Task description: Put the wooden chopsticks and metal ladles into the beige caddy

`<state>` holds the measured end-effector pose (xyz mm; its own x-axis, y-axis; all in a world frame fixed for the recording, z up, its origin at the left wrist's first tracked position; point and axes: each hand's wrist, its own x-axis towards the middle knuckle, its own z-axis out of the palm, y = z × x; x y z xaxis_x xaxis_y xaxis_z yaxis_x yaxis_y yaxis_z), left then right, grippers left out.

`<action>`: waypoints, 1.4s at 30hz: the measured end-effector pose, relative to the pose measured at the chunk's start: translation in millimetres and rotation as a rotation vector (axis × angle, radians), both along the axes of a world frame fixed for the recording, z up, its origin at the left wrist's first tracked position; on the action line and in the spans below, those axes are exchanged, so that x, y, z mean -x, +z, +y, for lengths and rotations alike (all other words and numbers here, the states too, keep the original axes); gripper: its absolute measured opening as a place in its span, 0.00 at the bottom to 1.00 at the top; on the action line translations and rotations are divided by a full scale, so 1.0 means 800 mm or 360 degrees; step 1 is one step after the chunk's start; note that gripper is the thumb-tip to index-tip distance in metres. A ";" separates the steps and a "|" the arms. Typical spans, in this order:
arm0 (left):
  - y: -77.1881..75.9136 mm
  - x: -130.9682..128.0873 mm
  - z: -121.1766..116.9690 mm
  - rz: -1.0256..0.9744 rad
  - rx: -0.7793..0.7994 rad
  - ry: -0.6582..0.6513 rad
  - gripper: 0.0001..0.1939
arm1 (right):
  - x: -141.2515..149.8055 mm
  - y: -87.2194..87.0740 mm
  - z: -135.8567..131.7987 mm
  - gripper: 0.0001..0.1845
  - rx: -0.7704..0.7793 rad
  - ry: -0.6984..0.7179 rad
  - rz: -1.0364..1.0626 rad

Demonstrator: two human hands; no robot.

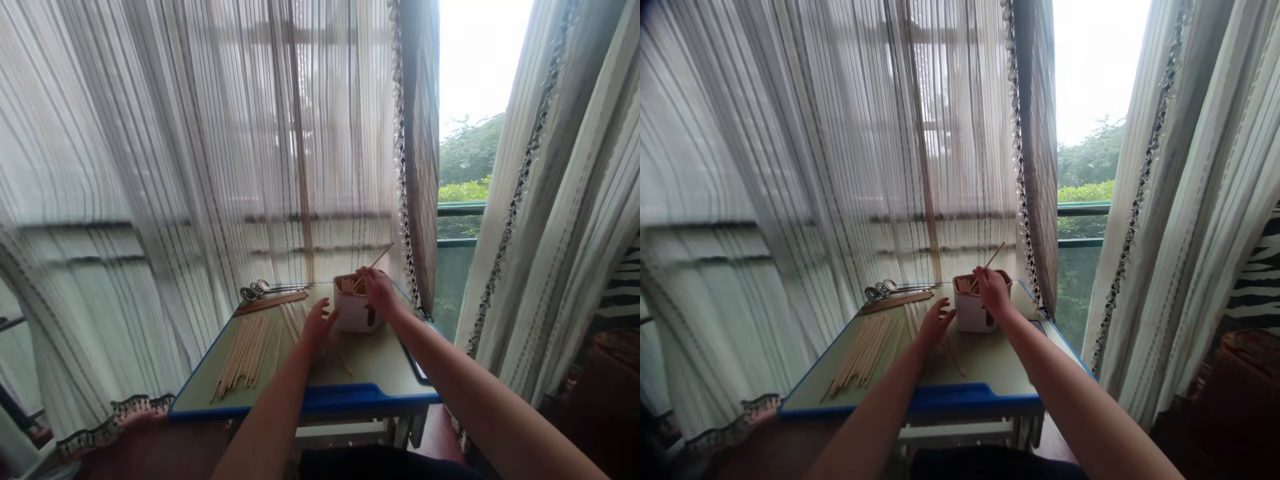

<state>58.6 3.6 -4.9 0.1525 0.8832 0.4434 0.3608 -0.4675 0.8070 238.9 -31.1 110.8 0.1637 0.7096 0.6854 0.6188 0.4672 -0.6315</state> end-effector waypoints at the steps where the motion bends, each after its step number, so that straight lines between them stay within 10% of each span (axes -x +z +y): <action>1: -0.001 0.000 0.000 0.0030 -0.0024 -0.0013 0.26 | 0.000 -0.002 0.003 0.25 0.0031 0.0006 -0.0046; 42: 0.006 -0.011 -0.017 0.0072 -0.0165 -0.0075 0.22 | 0.016 0.011 -0.002 0.22 0.0155 0.0304 -0.0415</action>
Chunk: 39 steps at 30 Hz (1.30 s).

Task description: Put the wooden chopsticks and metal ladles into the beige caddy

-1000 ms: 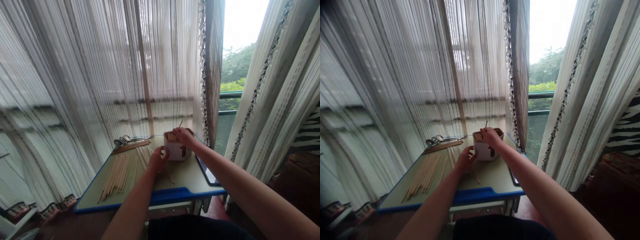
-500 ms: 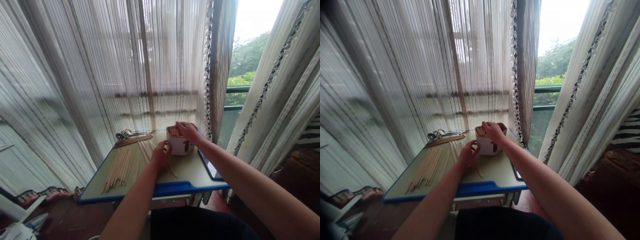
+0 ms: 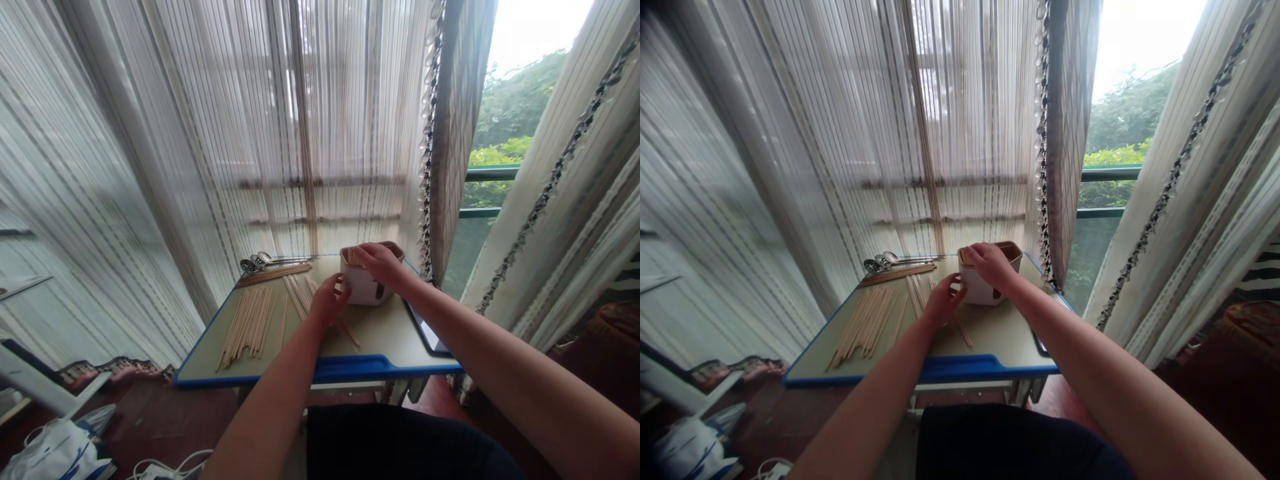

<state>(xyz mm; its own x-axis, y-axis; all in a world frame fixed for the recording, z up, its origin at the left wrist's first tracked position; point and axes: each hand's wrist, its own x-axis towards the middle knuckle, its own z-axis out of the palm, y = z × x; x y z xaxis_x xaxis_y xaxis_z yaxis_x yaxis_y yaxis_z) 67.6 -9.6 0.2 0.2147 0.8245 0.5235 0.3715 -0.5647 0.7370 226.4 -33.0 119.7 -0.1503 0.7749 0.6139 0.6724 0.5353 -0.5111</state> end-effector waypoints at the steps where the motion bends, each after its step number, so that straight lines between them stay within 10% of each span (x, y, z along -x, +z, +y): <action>1: 0.001 -0.001 0.000 -0.0045 0.0029 -0.0015 0.23 | 0.000 0.001 -0.002 0.20 -0.0036 -0.0010 -0.0018; 6: 0.022 0.002 -0.003 -0.0594 0.0226 -0.0005 0.21 | 0.007 -0.006 -0.042 0.13 -0.0575 -0.0322 0.0095; 9: 0.053 0.016 -0.004 -0.1147 0.0407 -0.0068 0.18 | 0.029 -0.039 -0.077 0.12 -0.0795 -0.0144 0.0071; 18: 0.129 0.116 -0.007 -0.1661 0.0462 -0.0118 0.23 | 0.095 -0.154 -0.084 0.10 -0.0394 0.0076 -0.0225; 31: 0.070 0.222 -0.014 -0.1493 0.0171 0.0539 0.26 | 0.221 -0.129 -0.060 0.17 0.0002 0.0283 -0.0841; 39: 0.013 0.286 -0.024 -0.0160 -0.0215 0.1085 0.18 | 0.232 -0.147 -0.034 0.14 0.0096 0.0084 -0.0814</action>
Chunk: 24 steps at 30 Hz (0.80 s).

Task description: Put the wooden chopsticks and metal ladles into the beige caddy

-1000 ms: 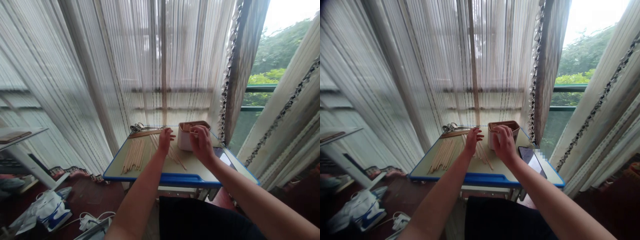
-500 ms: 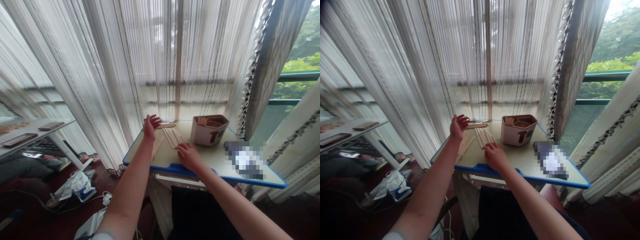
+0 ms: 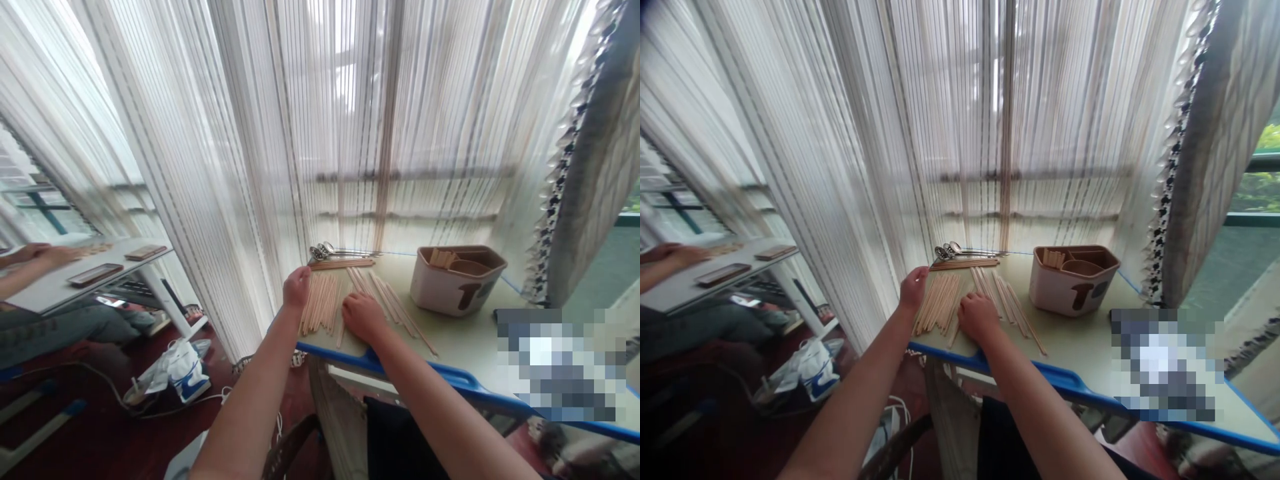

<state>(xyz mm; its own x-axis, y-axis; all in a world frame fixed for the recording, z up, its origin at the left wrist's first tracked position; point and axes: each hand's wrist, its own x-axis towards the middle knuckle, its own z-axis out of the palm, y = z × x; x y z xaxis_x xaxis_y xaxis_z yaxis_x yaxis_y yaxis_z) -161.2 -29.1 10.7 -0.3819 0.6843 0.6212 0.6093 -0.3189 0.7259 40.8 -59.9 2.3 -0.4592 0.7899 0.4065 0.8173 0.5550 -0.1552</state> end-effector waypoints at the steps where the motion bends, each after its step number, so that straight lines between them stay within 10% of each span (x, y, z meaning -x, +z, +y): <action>1: -0.004 0.002 -0.001 0.0073 0.0036 0.0058 0.18 | -0.003 -0.002 0.003 0.13 0.0012 -0.0003 0.0035; 24: -0.030 0.003 0.013 -0.0226 0.0363 -0.0109 0.12 | -0.004 0.001 0.006 0.10 0.0005 0.0285 0.0177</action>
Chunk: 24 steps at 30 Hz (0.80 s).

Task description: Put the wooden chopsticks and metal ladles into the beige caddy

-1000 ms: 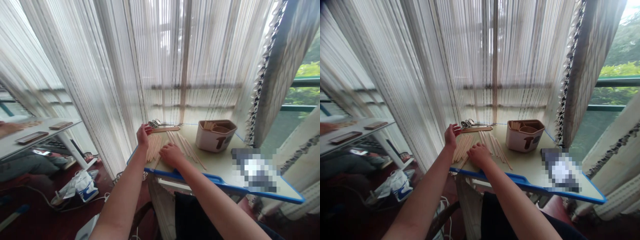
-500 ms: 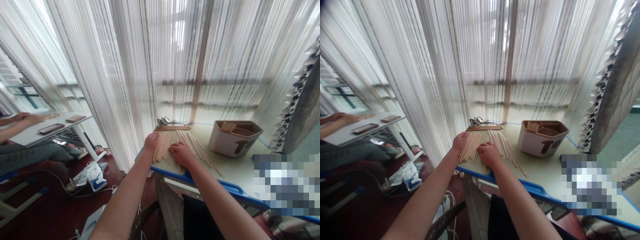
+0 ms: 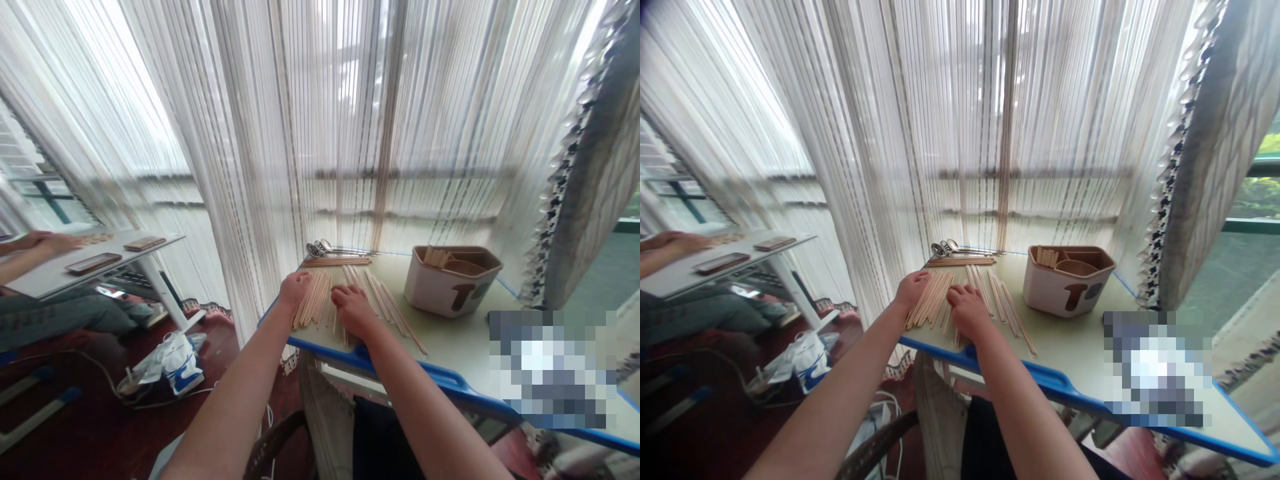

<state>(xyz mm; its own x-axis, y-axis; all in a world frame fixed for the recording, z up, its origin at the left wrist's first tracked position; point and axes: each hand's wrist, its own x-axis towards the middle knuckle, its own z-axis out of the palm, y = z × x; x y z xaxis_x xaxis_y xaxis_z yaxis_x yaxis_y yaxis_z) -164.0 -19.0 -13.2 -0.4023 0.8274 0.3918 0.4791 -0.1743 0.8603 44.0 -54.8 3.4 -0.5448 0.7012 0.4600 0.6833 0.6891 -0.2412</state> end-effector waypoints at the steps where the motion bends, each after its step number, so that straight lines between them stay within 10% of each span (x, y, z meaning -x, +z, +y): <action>1: -0.001 0.001 0.001 -0.0014 0.0024 -0.0004 0.12 | -0.001 0.001 0.000 0.10 -0.0020 0.0008 0.0092; 18: 0.024 -0.009 -0.013 0.0151 -0.0105 0.0102 0.14 | -0.066 0.011 -0.043 0.13 -0.0567 -0.0035 0.1243; 24: 0.065 -0.059 -0.002 0.0088 -0.0563 -0.0149 0.18 | -0.108 0.091 -0.040 0.17 -0.0651 -0.0033 0.1551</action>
<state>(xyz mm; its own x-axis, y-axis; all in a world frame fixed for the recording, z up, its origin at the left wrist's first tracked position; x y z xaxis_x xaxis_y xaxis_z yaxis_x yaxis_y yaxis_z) -116.8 -20.9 38.5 -0.3017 0.6690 0.6793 0.4912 -0.5016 0.7122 130.1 -86.5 76.2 0.1977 0.3988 0.8955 0.3315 0.8325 -0.4439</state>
